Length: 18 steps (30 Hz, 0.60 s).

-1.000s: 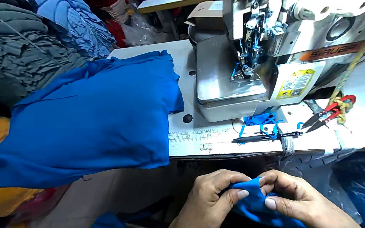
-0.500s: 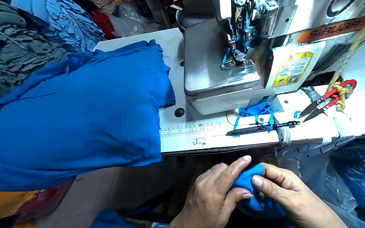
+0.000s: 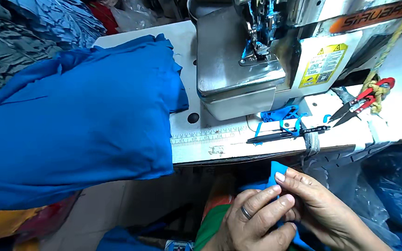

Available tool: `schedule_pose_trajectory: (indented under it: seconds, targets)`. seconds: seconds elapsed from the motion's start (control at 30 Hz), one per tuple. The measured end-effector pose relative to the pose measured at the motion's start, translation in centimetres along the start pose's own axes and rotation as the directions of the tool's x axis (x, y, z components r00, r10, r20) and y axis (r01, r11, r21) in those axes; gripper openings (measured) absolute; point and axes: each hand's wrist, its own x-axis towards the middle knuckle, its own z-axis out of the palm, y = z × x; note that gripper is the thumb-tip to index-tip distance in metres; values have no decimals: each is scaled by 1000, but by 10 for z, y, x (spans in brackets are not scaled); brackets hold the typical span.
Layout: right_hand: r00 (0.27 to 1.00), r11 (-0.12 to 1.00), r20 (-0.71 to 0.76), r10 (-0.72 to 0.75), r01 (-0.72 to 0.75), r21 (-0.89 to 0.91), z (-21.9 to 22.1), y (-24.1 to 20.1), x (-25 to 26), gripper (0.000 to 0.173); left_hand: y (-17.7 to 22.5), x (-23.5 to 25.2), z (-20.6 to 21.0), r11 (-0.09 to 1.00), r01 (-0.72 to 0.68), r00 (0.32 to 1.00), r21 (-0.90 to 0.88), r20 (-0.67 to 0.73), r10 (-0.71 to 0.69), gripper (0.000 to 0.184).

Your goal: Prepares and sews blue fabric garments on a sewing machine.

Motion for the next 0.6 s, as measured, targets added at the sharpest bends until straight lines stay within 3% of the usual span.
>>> schedule_pose_trajectory:
  seconds: [0.1, 0.2, 0.27, 0.37, 0.6]
  targets:
    - [978, 945, 7, -211, 206, -253, -4, 0, -1, 17, -1, 7, -10, 989, 55, 998, -134, 0, -55, 10]
    - [827, 590, 159, -539, 506, -629, -18, 4, 1, 21, -5, 23, -32, 950, 145, 989, -277, 0, -151, 19]
    - [755, 465, 284, -592, 607, -645, -17, 1, -2, 23, -9, 32, -44, 923, 210, 977, -321, 39, -209, 21]
    - [705, 454, 385, -596, 691, -563, -9, 4, -5, 19, -12, 41, -48, 914, 288, 958, -285, 72, -279, 18]
    - [717, 459, 322, -618, 662, -593, -3, 15, -9, 18, -14, 43, -48, 911, 303, 952, -279, 128, -277, 24]
